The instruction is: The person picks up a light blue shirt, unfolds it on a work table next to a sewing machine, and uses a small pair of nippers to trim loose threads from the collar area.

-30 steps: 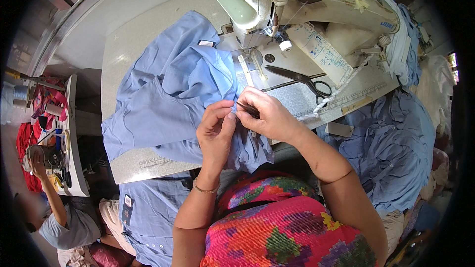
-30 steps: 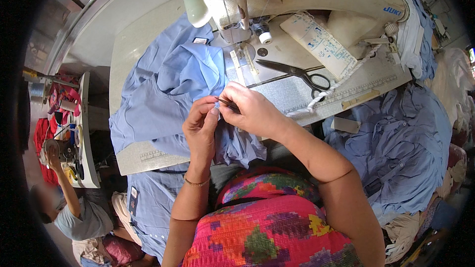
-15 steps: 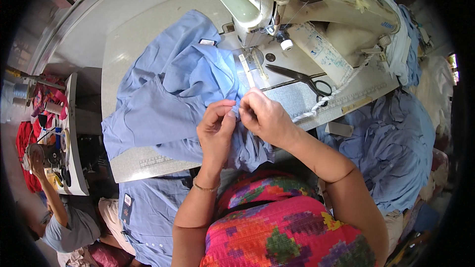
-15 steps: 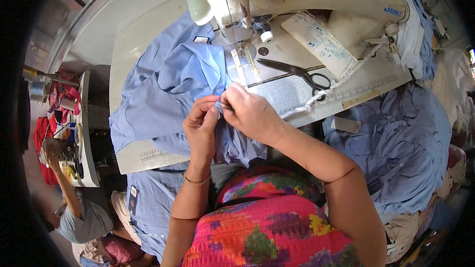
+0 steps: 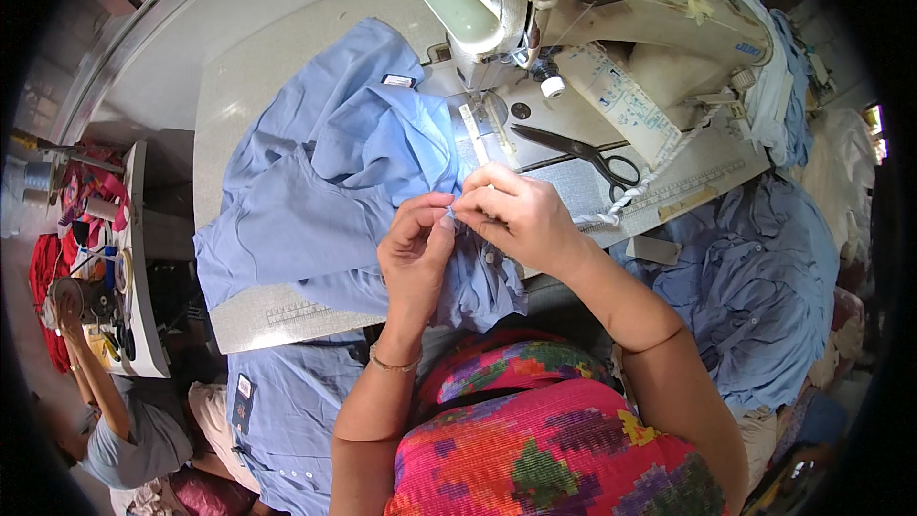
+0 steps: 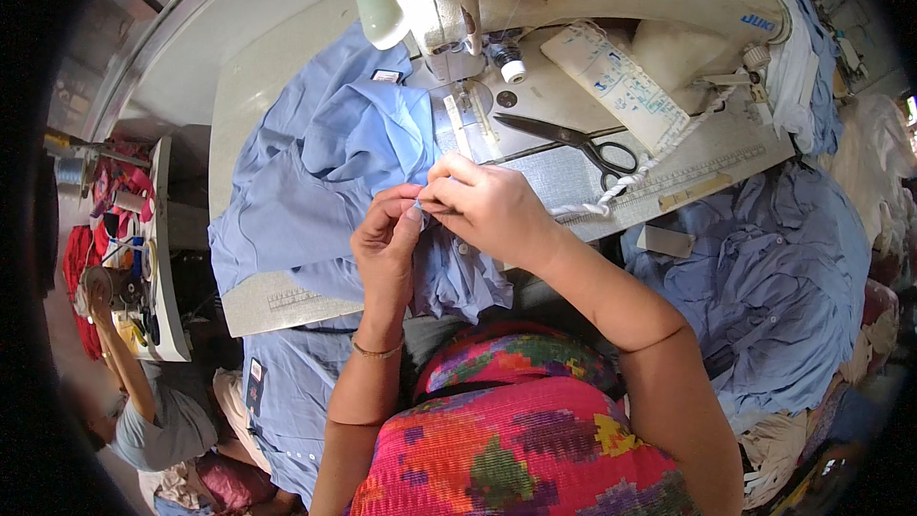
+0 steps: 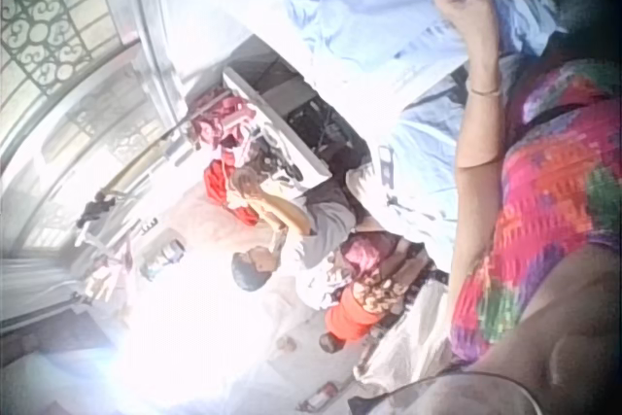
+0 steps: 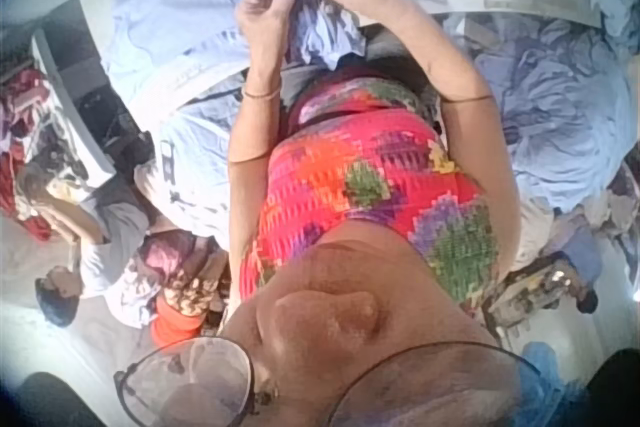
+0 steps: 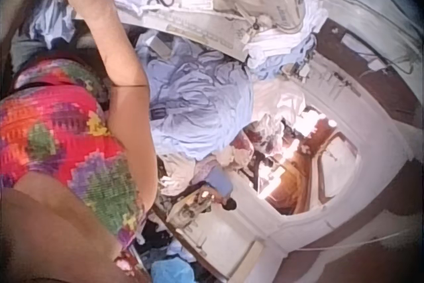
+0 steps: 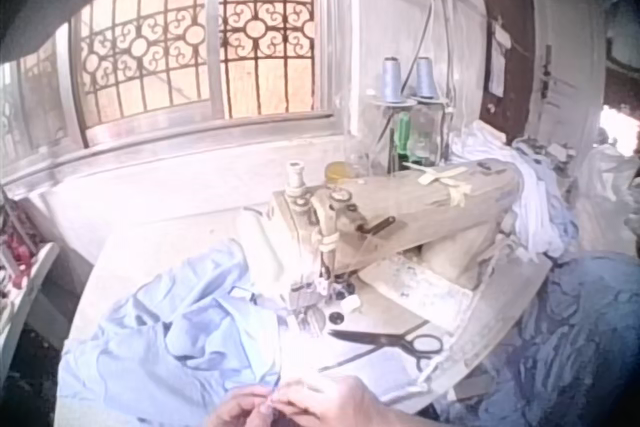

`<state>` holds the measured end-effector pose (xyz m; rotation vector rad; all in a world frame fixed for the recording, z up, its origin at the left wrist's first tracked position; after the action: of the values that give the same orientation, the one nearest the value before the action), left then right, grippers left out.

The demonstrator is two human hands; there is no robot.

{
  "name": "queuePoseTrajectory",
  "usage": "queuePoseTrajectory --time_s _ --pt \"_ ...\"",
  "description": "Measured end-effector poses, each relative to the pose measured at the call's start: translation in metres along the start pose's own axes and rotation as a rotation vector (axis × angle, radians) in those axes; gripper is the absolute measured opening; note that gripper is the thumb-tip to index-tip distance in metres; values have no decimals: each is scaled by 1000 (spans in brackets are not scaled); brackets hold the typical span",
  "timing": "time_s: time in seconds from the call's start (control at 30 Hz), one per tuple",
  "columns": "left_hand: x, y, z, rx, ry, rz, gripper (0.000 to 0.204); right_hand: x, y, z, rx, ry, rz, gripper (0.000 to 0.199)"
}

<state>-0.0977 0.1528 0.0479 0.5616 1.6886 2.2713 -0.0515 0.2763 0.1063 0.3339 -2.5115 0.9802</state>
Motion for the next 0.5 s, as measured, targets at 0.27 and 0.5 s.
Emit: queuePoseTrajectory --time_s 0.27,0.5 --pt "-1 5 8 20 -33 27 7 -5 -11 3 -268 90 -132 29" --pt "-1 1 4 31 -27 -1 6 -4 14 -6 24 124 60 21"
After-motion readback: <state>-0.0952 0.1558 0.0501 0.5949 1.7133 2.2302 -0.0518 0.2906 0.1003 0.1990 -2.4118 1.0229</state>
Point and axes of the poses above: each hand's wrist, its own x-axis towards the middle knuckle, its own z-axis out of the palm, y = z × x, the point moved 6 cm from there along x, towards the middle knuckle, and after that the axes turned 2 degrees about -y, right-handed, at the moved point
